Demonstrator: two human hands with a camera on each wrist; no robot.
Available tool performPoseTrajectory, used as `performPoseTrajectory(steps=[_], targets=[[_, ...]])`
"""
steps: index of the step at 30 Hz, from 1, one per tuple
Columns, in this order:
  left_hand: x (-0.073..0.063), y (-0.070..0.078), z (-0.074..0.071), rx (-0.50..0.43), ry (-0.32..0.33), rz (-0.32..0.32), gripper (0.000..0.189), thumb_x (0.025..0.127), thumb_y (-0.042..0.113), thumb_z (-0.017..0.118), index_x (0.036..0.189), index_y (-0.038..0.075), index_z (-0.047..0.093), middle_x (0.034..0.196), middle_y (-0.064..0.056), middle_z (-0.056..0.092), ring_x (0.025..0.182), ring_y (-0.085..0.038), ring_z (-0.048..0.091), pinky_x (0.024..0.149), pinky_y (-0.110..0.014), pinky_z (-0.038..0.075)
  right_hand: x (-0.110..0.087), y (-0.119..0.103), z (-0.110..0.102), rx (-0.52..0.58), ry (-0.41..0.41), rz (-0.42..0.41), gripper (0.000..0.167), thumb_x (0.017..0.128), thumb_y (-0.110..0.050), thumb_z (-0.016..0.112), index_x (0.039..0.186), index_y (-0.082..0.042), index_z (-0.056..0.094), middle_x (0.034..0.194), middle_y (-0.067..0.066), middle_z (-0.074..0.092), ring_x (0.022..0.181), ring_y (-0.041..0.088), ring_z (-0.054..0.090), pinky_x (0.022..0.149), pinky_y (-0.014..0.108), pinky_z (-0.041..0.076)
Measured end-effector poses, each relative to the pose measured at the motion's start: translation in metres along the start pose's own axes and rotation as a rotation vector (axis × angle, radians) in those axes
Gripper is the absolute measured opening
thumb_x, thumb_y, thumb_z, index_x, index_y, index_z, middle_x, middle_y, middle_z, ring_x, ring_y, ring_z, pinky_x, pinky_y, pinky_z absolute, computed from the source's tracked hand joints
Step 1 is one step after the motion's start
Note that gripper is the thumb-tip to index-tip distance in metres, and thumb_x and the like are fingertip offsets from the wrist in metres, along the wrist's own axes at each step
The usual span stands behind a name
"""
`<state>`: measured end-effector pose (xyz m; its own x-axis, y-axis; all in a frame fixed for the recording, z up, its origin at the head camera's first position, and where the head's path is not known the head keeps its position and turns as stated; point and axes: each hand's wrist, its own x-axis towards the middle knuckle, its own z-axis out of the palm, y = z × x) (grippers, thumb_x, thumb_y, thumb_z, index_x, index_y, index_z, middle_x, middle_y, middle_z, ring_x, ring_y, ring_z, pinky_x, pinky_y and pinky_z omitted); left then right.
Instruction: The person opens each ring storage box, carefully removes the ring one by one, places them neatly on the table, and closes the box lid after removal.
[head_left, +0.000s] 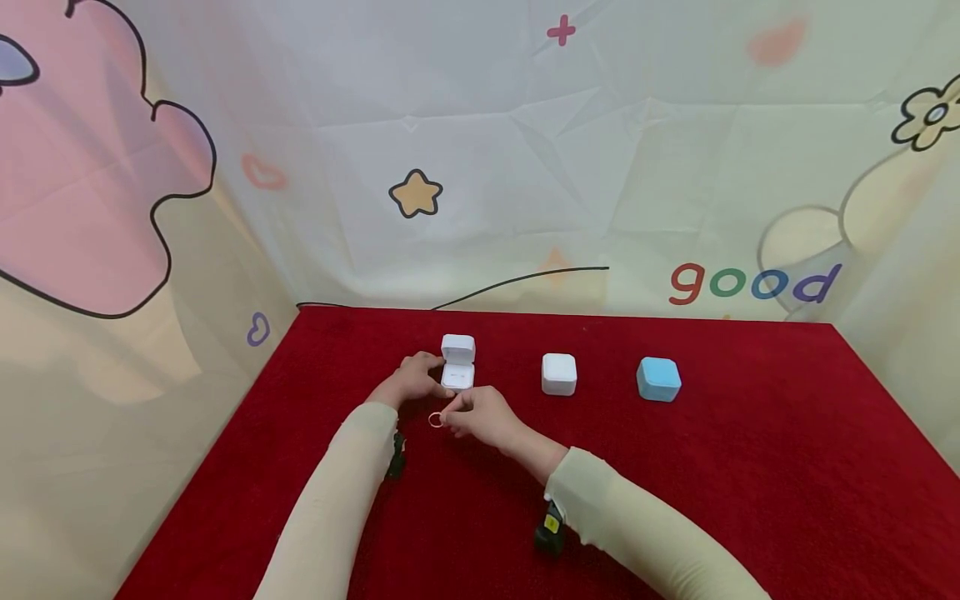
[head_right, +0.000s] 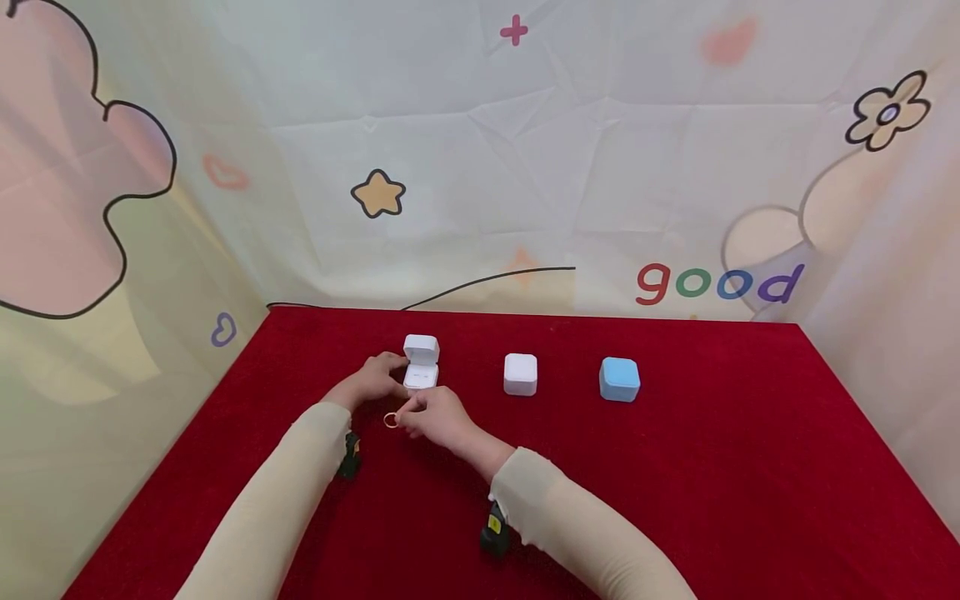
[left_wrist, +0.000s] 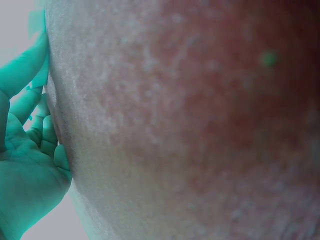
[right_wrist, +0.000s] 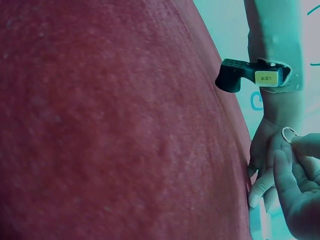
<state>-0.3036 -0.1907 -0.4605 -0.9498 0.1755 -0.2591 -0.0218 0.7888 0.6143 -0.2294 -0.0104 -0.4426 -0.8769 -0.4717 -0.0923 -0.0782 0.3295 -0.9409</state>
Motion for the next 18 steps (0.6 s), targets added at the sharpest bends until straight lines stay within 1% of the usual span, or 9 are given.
performPoseTrajectory(steps=[13, 18], targets=[[-0.001, 0.001, 0.000, -0.005, -0.004, -0.001, 0.068, 0.090, 0.015, 0.075, 0.152, 0.003, 0.048, 0.156, -0.022, 0.043, 0.142, -0.039, 0.035, 0.119, -0.054, 0.037, -0.002, 0.011, 0.009, 0.021, -0.032, 0.014, 0.016, 0.094, -0.002, 0.065, 0.096, 0.010, 0.075, 0.092, 0.022, 0.076, 0.067, 0.006, 0.066, 0.071, 0.030, 0.063], [-0.001, 0.000, -0.001, -0.017, -0.001, -0.008, 0.069, 0.091, 0.016, 0.075, 0.152, 0.003, 0.047, 0.157, -0.021, 0.042, 0.143, -0.039, 0.034, 0.120, -0.054, 0.036, -0.003, 0.011, 0.013, 0.031, -0.029, 0.045, 0.016, 0.093, -0.002, 0.065, 0.095, 0.010, 0.076, 0.092, 0.021, 0.077, 0.065, 0.006, 0.065, 0.070, 0.030, 0.063]])
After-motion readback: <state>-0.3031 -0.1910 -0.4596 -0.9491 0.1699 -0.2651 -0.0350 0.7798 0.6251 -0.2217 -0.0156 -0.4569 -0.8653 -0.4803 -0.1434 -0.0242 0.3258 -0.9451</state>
